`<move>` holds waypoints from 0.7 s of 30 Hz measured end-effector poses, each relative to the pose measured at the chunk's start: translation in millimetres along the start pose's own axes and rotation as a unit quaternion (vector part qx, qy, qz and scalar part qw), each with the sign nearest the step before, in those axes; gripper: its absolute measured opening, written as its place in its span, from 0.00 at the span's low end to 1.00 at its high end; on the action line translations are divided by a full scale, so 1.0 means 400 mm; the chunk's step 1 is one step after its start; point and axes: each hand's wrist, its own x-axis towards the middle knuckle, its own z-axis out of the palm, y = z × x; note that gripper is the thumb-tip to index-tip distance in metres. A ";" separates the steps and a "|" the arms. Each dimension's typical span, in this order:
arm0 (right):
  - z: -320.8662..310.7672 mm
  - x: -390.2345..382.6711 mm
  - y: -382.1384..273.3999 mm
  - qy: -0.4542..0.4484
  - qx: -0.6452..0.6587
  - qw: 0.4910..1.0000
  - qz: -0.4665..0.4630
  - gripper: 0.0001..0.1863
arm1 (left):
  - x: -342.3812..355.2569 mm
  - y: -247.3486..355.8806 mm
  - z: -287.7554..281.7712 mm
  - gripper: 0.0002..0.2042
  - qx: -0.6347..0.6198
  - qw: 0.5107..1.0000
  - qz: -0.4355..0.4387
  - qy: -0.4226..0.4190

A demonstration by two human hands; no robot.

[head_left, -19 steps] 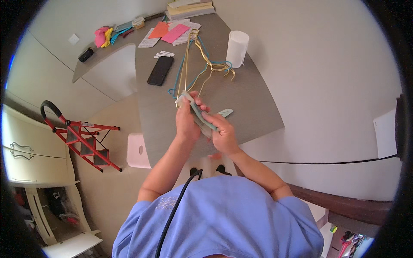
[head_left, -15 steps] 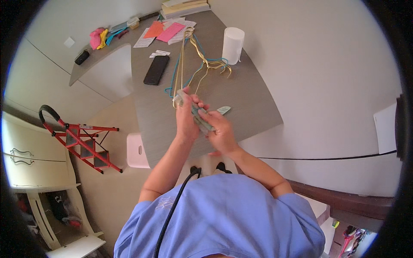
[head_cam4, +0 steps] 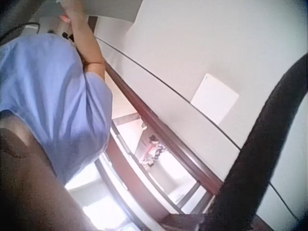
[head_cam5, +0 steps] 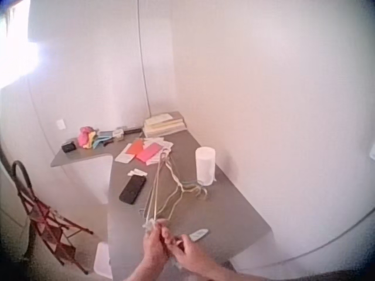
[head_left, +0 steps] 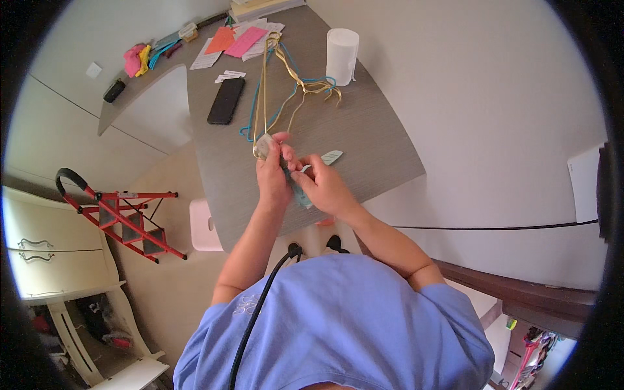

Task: The person sweeps debris into a dustpan across tiled floors in multiple rooms, moving a plastic stool to access areas. The person then counts paper currency on a table.

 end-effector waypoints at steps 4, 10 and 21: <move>0.014 -0.001 0.031 0.030 -0.004 0.999 -0.037 0.10 | 0.002 -0.005 0.025 0.12 0.040 0.998 0.037 0.017; 0.014 -0.016 -0.005 -0.037 0.052 0.993 0.099 0.10 | 0.030 0.019 -0.005 0.11 -0.101 0.995 -0.011 0.016; -0.004 -0.045 -0.001 -0.071 0.088 0.989 0.095 0.12 | 0.036 0.038 -0.007 0.13 -0.195 0.979 -0.022 -0.056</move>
